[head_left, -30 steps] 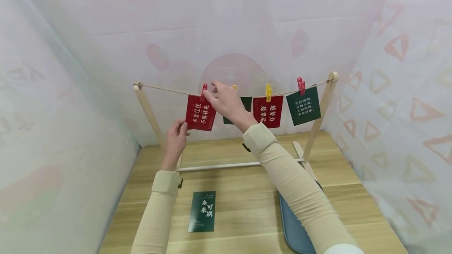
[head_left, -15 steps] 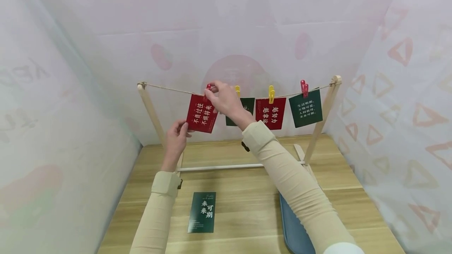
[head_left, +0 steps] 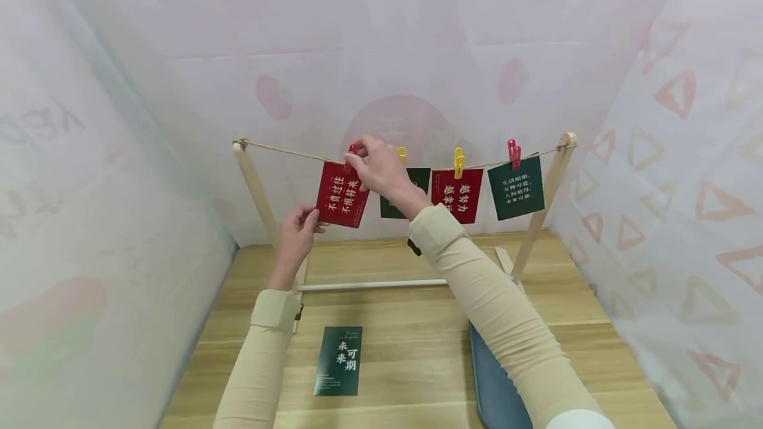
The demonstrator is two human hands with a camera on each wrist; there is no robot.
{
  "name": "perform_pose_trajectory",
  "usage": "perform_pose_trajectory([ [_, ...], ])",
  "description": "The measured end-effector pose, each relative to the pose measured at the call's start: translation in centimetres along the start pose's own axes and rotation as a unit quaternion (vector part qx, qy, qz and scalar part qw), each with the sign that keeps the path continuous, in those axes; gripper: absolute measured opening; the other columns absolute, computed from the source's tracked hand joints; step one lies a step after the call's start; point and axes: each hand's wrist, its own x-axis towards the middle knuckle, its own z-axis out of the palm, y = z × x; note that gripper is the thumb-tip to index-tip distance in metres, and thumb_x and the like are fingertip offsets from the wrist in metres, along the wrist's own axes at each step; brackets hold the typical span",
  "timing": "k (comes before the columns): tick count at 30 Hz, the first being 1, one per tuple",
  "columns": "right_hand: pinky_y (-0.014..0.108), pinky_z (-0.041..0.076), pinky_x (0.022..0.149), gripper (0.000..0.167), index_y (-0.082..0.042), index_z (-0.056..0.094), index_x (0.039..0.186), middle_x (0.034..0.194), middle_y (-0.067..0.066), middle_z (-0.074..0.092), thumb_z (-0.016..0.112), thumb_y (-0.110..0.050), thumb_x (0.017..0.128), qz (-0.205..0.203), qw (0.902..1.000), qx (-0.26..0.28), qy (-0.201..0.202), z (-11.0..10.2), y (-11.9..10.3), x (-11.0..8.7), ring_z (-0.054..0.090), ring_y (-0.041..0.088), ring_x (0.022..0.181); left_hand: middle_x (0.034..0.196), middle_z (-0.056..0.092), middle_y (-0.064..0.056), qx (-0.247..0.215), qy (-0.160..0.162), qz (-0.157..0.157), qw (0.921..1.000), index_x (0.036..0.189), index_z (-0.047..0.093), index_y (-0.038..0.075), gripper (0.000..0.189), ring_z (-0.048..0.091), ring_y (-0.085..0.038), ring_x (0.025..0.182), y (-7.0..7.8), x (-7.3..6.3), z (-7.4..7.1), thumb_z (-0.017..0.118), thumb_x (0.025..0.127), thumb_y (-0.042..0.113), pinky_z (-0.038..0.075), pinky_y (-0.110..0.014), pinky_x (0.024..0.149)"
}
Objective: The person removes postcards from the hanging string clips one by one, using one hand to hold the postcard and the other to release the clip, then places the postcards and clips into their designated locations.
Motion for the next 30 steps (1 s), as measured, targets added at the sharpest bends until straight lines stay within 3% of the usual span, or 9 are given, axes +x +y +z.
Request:
perform_pose_trajectory([
  [5,0.024,0.056,0.057,0.028,-0.004,0.057,0.116,0.108,0.014,0.067,0.059,-0.026,0.099,-0.009,1.0,-0.002,-0.003,-0.1,-0.1,0.1,0.068,0.029,0.061,0.107,0.065,-0.031,0.011,-0.016,-0.003,0.9998,0.116,0.057,-0.01,0.029,0.07,-0.036,0.089,0.1,0.0,-0.2,0.051,0.102,0.015,0.059,-0.025,0.072],
  [8,0.024,0.055,0.057,0.024,-0.005,0.057,0.113,0.107,0.014,0.068,0.059,-0.024,0.099,-0.022,0.9997,-0.003,-0.006,-0.2,0.0,0.2,0.068,0.028,0.06,0.107,0.065,-0.03,0.018,-0.02,-0.006,0.9996,0.115,0.057,-0.009,0.029,0.067,-0.045,0.094,0.3,-0.2,-0.2,0.051,0.102,0.016,0.058,-0.024,0.071],
  [12,0.024,0.055,0.056,0.02,-0.006,0.057,0.109,0.105,0.013,0.069,0.058,-0.023,0.099,-0.036,0.9993,-0.007,-0.009,-0.3,-0.1,0.3,0.068,0.026,0.06,0.104,0.067,-0.028,0.032,-0.018,-0.007,0.9993,0.113,0.058,-0.007,0.027,0.072,-0.027,0.084,0.9,-0.5,-0.3,0.052,0.102,0.017,0.056,-0.02,0.068],
  [15,0.024,0.055,0.057,0.019,-0.006,0.057,0.107,0.102,0.012,0.069,0.059,-0.023,0.099,-0.044,0.999,-0.003,-0.011,-0.3,-0.3,0.3,0.068,0.025,0.062,0.102,0.067,-0.028,0.034,-0.014,-0.004,0.9993,0.113,0.059,-0.006,0.026,0.069,-0.007,0.075,1.2,-0.7,-0.4,0.052,0.102,0.016,0.056,-0.02,0.066],
  [17,0.024,0.056,0.057,0.017,-0.006,0.057,0.106,0.1,0.011,0.069,0.059,-0.022,0.099,-0.049,0.9987,0.0,-0.01,-0.3,-0.3,0.2,0.068,0.023,0.066,0.102,0.067,-0.028,0.032,-0.014,-0.005,0.9994,0.112,0.059,-0.006,0.025,0.067,-0.001,0.074,1.2,-0.9,-0.4,0.052,0.102,0.016,0.056,-0.02,0.066],
  [22,0.024,0.056,0.06,0.014,-0.008,0.057,0.103,0.096,0.009,0.068,0.059,-0.022,0.099,-0.061,0.9981,-0.008,-0.003,-0.3,-0.3,0.1,0.066,0.017,0.074,0.102,0.067,-0.028,0.032,-0.013,-0.004,0.9994,0.112,0.059,-0.007,0.026,0.068,-0.003,0.074,1.0,-1.1,-0.5,0.053,0.102,0.017,0.056,-0.021,0.066],
  [27,0.025,0.054,0.059,0.012,-0.009,0.057,0.099,0.093,0.009,0.068,0.058,-0.021,0.099,-0.071,0.9974,-0.007,0.007,-0.7,-0.5,0.2,0.065,0.018,0.067,0.104,0.067,-0.029,0.037,-0.009,-0.004,0.9993,0.116,0.059,-0.007,0.03,0.069,-0.005,0.075,1.0,-1.1,-0.6,0.052,0.102,0.018,0.056,-0.022,0.067],
  [30,0.027,0.053,0.058,0.012,-0.008,0.058,0.096,0.091,0.01,0.069,0.058,-0.02,0.1,-0.08,0.9966,0.004,0.017,-0.9,-0.6,0.3,0.065,0.019,0.065,0.106,0.066,-0.03,0.037,-0.006,-0.011,0.9992,0.118,0.059,-0.008,0.031,0.071,-0.017,0.079,1.0,-1.0,-0.7,0.053,0.102,0.017,0.056,-0.023,0.067],
])
